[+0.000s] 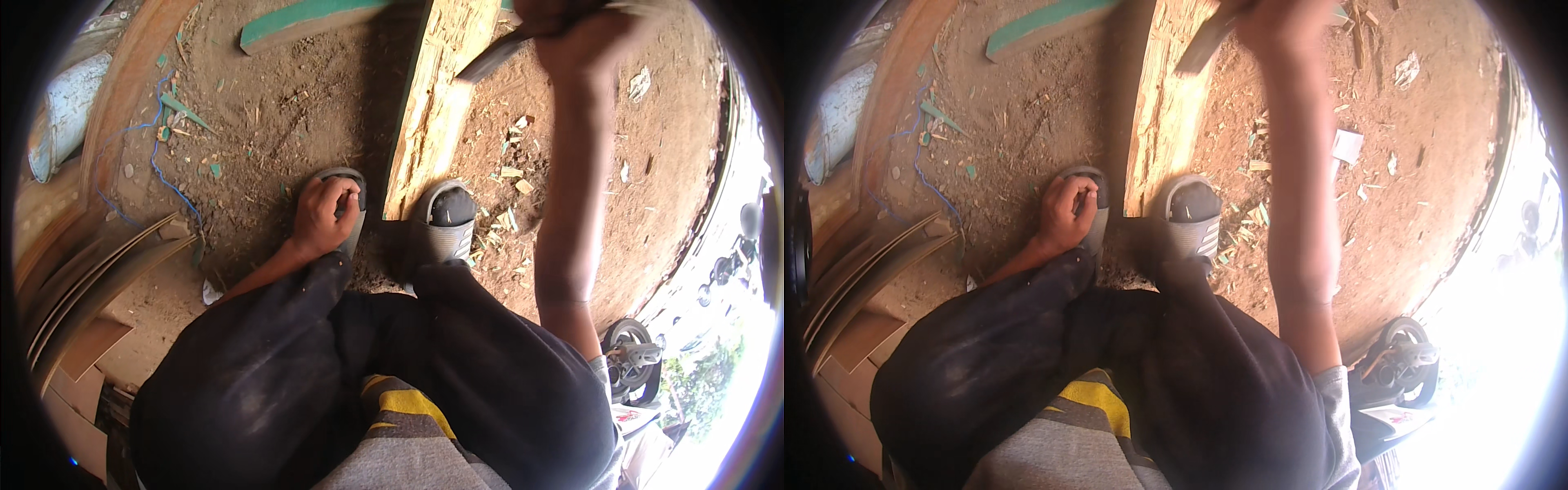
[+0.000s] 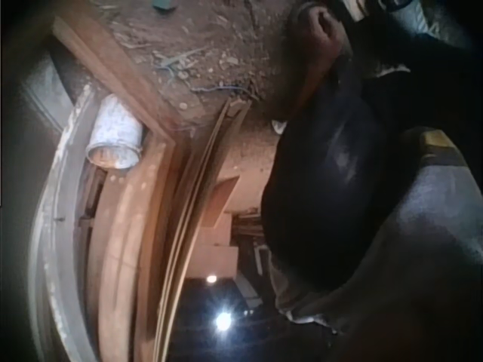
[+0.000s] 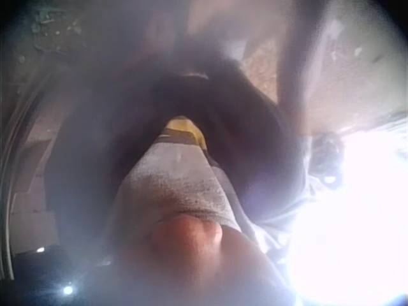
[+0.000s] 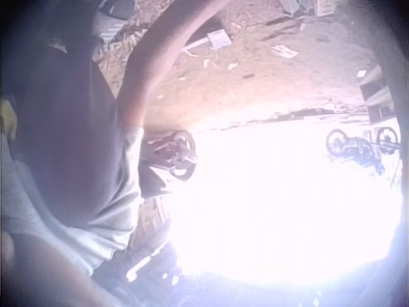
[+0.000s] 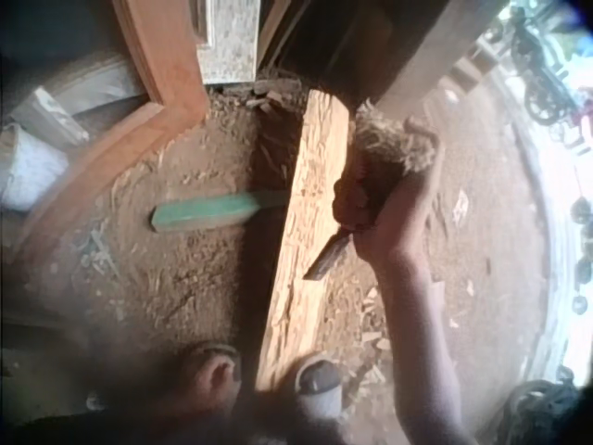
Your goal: The person uses a chisel and mallet to carve a wooden plank resting on a green support. They repeatedly strike the chisel to remove wood shavings and occasionally clear debris by hand.
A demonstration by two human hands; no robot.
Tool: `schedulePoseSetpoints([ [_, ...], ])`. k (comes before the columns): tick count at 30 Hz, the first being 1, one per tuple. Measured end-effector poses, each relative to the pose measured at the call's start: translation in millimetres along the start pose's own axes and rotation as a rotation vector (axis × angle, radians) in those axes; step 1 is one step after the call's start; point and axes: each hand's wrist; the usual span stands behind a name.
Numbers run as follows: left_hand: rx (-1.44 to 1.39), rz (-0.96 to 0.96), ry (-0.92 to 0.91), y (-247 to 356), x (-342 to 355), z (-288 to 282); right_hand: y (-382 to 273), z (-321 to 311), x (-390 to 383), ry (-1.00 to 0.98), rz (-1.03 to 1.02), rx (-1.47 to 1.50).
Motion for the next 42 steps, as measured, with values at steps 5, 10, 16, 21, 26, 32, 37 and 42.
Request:
schedulePoseSetpoints([
  [5,-0.007,-0.052,-0.042,1,-2,-2,56,-21,19,0.125,0.240,-0.062],
  [10,0.003,-0.014,0.006,1,-2,0,8,-21,19,0.022,0.023,0.096],
  [16,-0.014,-0.023,-0.017,1,-1,-1,63,-5,-3,0.159,0.268,-0.017],
  [21,0.002,-0.012,0.001,1,-2,-2,45,-29,6,0.074,0.210,0.047],
  [26,-0.016,-0.001,0.013,-2,-2,2,14,-10,-10,0.142,0.097,0.067],
  [32,-0.040,0.013,-0.005,9,10,-5,78,-21,-9,0.170,0.371,-0.035],
  [37,-0.561,-0.522,-0.456,66,82,-27,76,-72,-4,0.124,0.241,-0.103],
  [42,-1.406,-0.756,-1.080,172,128,-48,54,-77,-19,0.249,0.231,0.006],
])
Point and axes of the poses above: each hand's wrist, its own x-axis towards the middle knuckle, its own z-axis out of the palm, y = z × x, and after that the axes turned 15 degrees about y, right-handed
